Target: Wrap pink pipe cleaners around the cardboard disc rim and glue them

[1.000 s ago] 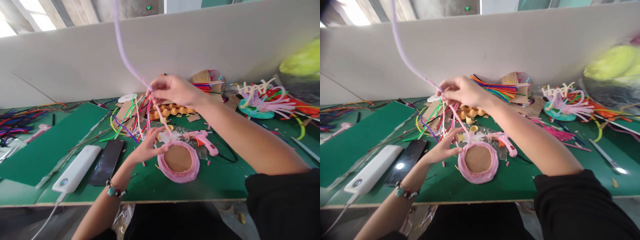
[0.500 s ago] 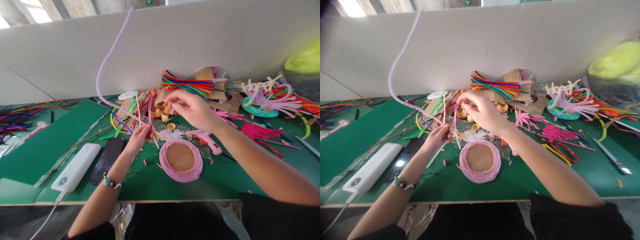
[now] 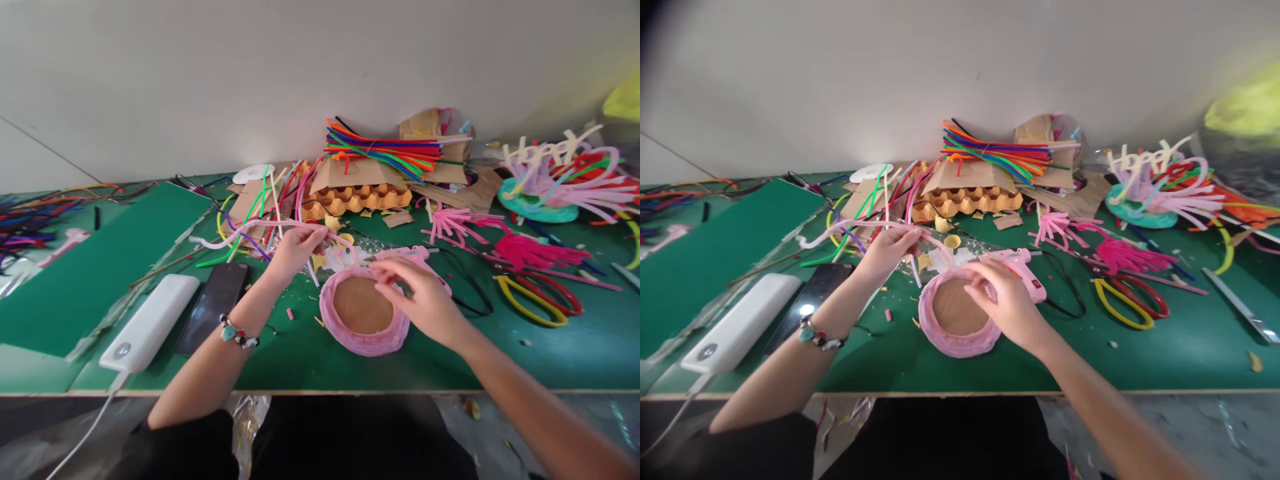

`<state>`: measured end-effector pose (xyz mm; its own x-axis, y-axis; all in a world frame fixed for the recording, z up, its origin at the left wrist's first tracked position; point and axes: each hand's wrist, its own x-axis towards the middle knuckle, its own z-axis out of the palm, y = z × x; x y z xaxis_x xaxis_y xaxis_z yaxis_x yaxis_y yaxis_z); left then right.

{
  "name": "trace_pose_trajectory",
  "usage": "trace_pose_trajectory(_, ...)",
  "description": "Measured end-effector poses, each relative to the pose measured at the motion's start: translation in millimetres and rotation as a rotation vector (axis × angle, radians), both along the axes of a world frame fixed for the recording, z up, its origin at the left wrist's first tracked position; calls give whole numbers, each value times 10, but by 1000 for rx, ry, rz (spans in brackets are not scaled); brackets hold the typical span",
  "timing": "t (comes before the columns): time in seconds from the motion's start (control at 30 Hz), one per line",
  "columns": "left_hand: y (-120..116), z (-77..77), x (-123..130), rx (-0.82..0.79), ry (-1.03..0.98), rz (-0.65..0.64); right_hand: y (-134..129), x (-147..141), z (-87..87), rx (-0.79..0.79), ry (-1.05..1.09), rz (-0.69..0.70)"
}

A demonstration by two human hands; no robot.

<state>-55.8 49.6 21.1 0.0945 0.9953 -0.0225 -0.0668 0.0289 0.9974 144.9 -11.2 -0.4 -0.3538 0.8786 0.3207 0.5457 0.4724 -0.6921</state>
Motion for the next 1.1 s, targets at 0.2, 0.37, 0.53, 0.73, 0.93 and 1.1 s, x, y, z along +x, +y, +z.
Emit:
trace_pose_trajectory(0.2,42,183,76,179,354,-78,501,-253,179,-275,130,211)
trace_pose_trajectory(0.37,72,161,31,328,493,-91,611,-394,266,-317,82,307)
trace_pose_trajectory(0.53,26,-68,27,283,234,-402,735,-476,281,-515,405,299)
trace_pose_trajectory(0.73,-5,-257,-61,374,392,-368,785,-544,218,-563,483,233)
trace_pose_trajectory(0.93,-7,-224,-88,625,895,-221,781,-547,213,-594,551,156)
trace_pose_trajectory(1.1,-79,-169,-38,699,886,-337,752,-504,279,-598,542,129)
